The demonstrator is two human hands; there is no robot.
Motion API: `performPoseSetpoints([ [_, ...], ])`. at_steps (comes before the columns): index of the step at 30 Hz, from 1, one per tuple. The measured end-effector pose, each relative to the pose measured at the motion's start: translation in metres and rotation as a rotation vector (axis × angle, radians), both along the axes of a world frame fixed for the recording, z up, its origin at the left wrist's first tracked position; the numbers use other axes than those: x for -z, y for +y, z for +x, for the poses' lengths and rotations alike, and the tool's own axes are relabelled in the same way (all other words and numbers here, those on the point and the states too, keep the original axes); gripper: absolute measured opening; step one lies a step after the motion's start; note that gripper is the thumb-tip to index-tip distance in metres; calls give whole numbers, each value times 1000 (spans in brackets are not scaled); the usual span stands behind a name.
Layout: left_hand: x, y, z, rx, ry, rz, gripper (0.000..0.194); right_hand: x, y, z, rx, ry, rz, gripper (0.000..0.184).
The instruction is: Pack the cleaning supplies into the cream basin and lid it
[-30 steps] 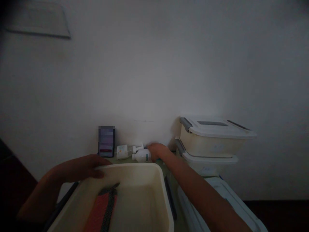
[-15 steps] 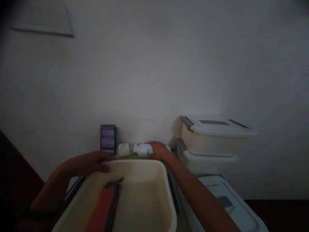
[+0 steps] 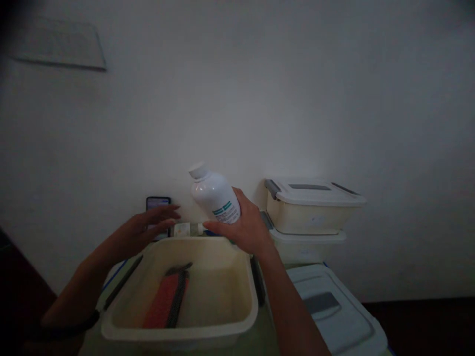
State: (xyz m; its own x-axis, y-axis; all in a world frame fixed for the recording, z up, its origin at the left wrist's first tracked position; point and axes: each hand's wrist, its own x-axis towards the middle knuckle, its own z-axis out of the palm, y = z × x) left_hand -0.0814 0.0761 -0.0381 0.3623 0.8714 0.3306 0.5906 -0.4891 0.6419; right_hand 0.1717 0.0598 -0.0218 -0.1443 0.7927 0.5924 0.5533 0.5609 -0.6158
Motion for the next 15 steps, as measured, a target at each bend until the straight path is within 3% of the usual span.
performPoseSetpoints([
  [4, -15, -25, 14, 99, -138, 155, 42, 9, -23, -1, -112, 99, -146, 53],
  [7, -17, -38, 28, 109, -137, 286, 48, 11, -28, -5, -169, -4, -118, 59],
  [9, -17, -44, 35, 34, -88, 374, 50, 10, -30, -9, -181, -102, -81, 63],
  [13, -21, -52, 41, -257, -30, 536, 39, 8, -32, -11, -130, -280, 25, 65],
  [15, -24, -55, 43, -318, -17, 591, 32, 7, -35, -10, -100, -383, 75, 63],
])
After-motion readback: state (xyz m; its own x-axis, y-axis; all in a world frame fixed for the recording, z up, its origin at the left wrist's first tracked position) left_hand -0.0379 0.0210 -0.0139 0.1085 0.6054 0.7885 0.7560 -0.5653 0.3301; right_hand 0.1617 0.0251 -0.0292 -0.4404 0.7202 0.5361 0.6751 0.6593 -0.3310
